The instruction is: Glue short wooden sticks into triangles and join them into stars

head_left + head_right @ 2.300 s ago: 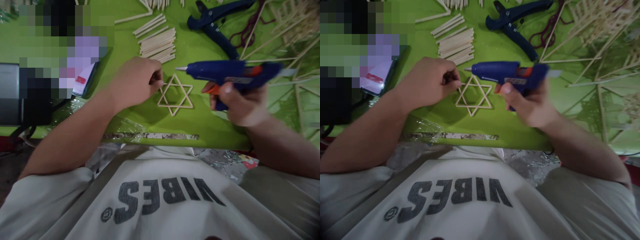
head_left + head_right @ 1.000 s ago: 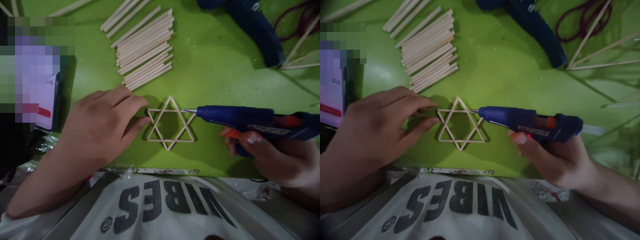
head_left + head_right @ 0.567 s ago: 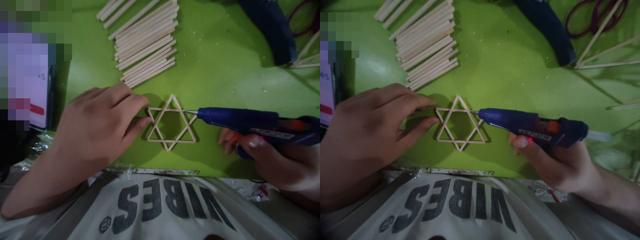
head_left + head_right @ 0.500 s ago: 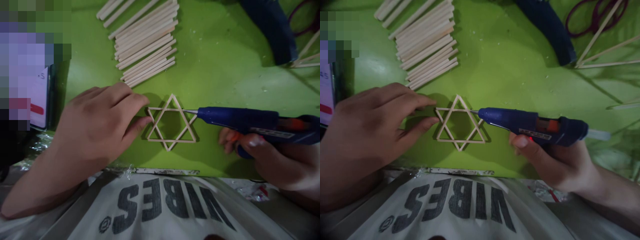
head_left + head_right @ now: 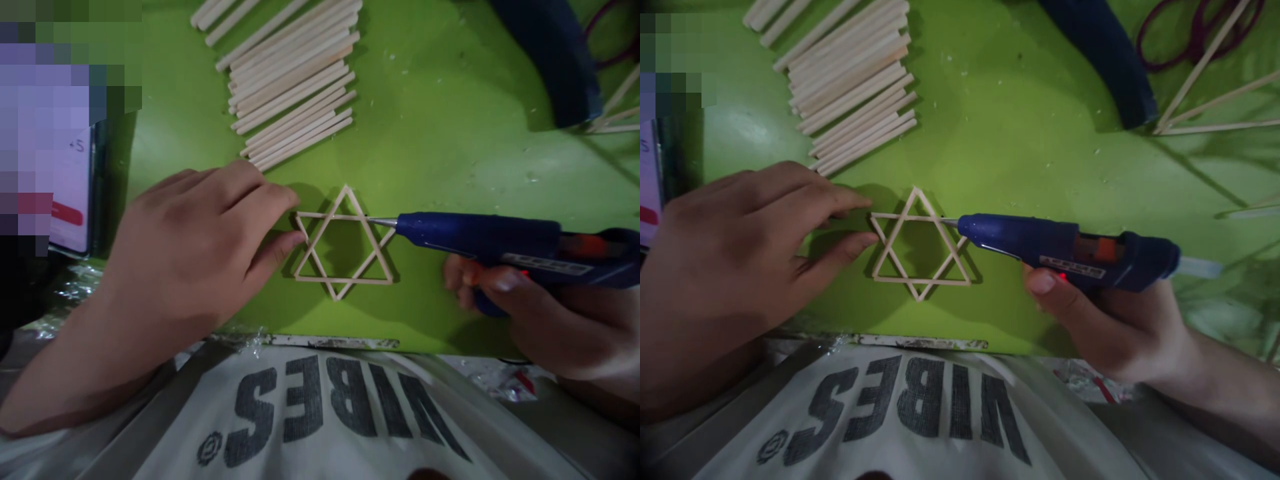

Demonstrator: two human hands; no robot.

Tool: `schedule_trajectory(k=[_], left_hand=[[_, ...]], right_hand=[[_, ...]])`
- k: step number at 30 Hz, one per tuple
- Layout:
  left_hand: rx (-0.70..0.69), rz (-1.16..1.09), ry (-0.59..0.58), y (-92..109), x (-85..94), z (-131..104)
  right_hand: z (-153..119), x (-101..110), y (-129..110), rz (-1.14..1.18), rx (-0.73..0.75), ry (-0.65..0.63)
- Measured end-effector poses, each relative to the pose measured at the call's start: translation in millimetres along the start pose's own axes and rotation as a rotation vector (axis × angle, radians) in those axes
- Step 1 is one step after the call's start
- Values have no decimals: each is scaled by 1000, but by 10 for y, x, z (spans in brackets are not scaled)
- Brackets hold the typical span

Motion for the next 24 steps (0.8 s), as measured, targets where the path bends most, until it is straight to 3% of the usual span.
schedule_trajectory(k=[24], left_hand=[[53, 53, -62, -41, -19, -4]], right_hand=[[2, 18, 85, -36, -7, -38]])
Point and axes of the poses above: each hand's wrist, its own z-axis towards the middle knuckle, its own x-axis out of the back of the hand, y = z × x, the point moved 7 cm from there along z, towards the middle knuckle, and after that the axes turned 11 degrees about x, right-handed, at the moved point
